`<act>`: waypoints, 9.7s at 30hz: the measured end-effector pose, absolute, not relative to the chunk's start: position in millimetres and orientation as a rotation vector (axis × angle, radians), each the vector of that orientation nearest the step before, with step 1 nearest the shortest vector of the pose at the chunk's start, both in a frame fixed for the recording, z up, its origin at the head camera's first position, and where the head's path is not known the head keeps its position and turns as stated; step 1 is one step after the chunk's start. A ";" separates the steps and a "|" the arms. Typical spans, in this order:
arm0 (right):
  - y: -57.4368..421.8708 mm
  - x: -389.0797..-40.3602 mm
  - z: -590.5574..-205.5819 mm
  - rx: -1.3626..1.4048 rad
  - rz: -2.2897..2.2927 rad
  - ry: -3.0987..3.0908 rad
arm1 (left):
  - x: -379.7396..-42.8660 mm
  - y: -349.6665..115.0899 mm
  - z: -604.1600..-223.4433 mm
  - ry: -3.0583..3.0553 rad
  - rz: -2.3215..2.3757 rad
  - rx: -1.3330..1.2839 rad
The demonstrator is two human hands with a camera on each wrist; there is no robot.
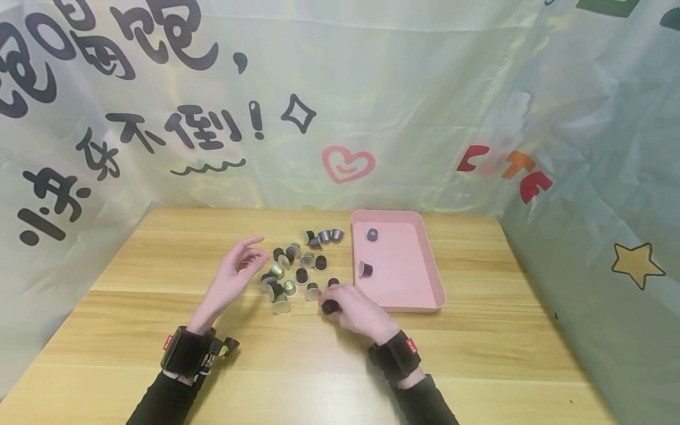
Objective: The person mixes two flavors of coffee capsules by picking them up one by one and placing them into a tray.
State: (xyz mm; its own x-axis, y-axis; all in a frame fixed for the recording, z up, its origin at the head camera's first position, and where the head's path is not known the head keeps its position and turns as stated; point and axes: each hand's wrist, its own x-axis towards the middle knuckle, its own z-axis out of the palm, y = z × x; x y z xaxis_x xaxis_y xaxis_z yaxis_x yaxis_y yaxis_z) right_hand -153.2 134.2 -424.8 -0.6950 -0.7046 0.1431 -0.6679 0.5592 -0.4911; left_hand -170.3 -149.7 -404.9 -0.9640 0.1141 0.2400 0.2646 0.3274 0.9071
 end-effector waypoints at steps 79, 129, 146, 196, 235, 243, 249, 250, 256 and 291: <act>178.9 -188.2 -343.0 -1.224 -0.799 3.038 | -167.0 -146.5 -405.2 -2.497 -1.662 -0.529; 221.5 -250.6 -351.4 -0.871 -0.836 3.007 | -166.6 -149.8 -403.9 -2.516 -1.658 -0.519; 233.7 -267.4 -372.3 -0.953 -0.647 2.990 | -165.5 -149.8 -403.3 -2.536 -1.651 -0.509; 166.5 -175.3 -395.5 -0.863 -1.177 2.738 | -162.2 -144.3 -406.9 -2.668 -1.533 -0.700; 149.1 -168.2 -410.2 -0.991 -0.997 2.561 | -155.1 -130.9 -417.7 -2.747 -1.577 -0.910; 148.1 -168.1 -408.4 -0.977 -0.973 2.555 | -155.1 -130.7 -416.7 -2.759 -1.567 -0.912; 149.2 -167.5 -406.9 -0.970 -0.975 2.552 | -154.4 -132.4 -416.3 -2.836 -1.441 -0.990; 149.6 -167.2 -406.3 -0.971 -0.979 2.555 | -154.2 -132.8 -416.3 -2.851 -1.422 -0.997; 152.1 -166.3 -404.7 -0.919 -1.017 2.574 | -153.3 -134.6 -416.3 -2.884 -1.338 -0.942; 156.3 -168.6 -406.0 -0.911 -1.039 2.598 | -150.9 -136.1 -423.8 -3.108 -1.080 -0.659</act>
